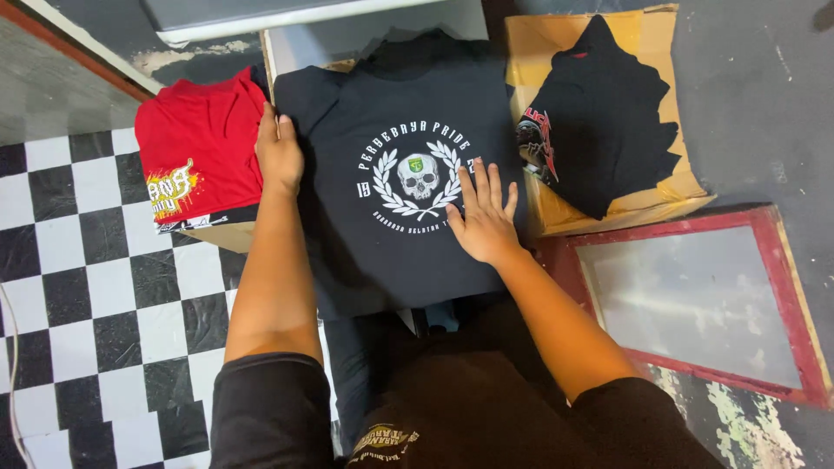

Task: The person places graphic t-shirts onto a heat press machine, closes the press to apply heat, and then removes the shirts. They repeat this process for several different black t-shirts with various designs, folding each one after pressing.

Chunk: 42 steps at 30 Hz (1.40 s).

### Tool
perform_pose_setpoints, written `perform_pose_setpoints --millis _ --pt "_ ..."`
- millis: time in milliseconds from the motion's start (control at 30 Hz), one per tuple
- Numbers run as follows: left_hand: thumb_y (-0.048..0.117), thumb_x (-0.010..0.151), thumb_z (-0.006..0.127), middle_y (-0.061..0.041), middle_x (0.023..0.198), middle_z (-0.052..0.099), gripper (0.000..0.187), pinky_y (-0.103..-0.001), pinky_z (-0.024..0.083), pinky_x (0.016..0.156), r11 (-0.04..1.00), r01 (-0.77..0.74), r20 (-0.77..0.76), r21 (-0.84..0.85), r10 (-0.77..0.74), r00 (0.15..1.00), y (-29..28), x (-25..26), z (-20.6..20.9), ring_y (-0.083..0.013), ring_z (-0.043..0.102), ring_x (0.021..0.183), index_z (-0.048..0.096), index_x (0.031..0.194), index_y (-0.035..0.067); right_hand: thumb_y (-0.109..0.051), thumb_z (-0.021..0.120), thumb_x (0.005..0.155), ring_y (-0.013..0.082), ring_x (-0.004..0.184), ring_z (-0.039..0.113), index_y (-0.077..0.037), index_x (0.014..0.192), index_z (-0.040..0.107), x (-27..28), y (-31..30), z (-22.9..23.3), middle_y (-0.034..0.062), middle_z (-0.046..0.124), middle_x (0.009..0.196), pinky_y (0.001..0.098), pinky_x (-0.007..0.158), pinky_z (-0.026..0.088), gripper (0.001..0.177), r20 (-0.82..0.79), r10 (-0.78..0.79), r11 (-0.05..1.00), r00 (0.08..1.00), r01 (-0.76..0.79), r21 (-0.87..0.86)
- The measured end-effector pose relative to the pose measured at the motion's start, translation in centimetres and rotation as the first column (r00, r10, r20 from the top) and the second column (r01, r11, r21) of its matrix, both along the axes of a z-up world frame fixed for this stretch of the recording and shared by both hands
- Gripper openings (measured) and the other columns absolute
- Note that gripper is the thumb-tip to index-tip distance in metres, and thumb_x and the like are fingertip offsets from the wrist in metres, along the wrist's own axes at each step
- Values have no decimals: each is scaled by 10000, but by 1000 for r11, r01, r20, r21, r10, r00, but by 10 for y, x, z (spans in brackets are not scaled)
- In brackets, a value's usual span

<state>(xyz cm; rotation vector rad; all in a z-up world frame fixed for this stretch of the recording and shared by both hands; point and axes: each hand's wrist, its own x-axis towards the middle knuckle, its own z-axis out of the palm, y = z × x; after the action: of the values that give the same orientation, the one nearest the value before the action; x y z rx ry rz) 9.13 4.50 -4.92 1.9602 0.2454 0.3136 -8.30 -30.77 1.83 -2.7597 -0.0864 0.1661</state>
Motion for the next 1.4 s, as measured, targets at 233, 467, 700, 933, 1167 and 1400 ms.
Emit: perform_pose_setpoints --millis 233,467,700,933,1167,1400 --pt "199 1040 574 -229 1539 497 514 -399 321 1208 962 247 133 114 -261 956 7 -19 7 -341 452 1451 476 1497 -14 -462 419 1018 366 1575 -44 -121 1632 219 3 0 3 165 46 1715 649 1199 -48 730 -12 -2 1000 1000 3 13" --pt "220 1073 525 -213 1570 491 470 -389 336 1242 964 26 99 264 -54 994 8 -21 -6 -350 454 1480 504 1484 -6 -474 401 1014 358 1576 -56 -111 1624 214 3 1 6 164 50 1712 639 1198 -57 734 -29 5 1000 1000 -5 19" --pt "463 1029 622 -265 1642 113 766 -482 192 1226 978 -117 -258 175 160 953 -3 -49 13 -436 154 1516 293 1578 43 -477 405 1007 362 1571 -34 -134 1625 223 1 1 5 163 63 1709 644 1192 -46 730 0 15 999 1000 -15 30" --pt "422 1010 547 -211 1705 195 663 -658 175 1171 743 90 -15 663 -107 994 -76 -159 73 -415 157 1576 408 1573 100 -475 421 1005 366 1568 -35 -129 1613 223 5 4 2 166 63 1705 649 1181 -54 727 6 9 999 1000 -10 40" --pt "479 1008 523 -148 1662 293 649 -659 177 1180 577 233 -89 782 -268 959 -98 -201 64 -389 221 1541 444 1554 138 -499 435 998 323 1569 34 -193 1606 256 -16 42 43 114 108 1703 646 1191 14 704 -79 176 983 981 -179 -38" --pt "339 982 637 -197 1662 302 653 -554 241 1213 735 234 -66 636 -250 966 -44 -235 60 -398 279 1541 431 1549 91 -441 522 1013 317 1552 182 -109 1567 329 -14 -26 8 153 255 1667 620 1186 95 674 85 76 997 994 -73 -35"
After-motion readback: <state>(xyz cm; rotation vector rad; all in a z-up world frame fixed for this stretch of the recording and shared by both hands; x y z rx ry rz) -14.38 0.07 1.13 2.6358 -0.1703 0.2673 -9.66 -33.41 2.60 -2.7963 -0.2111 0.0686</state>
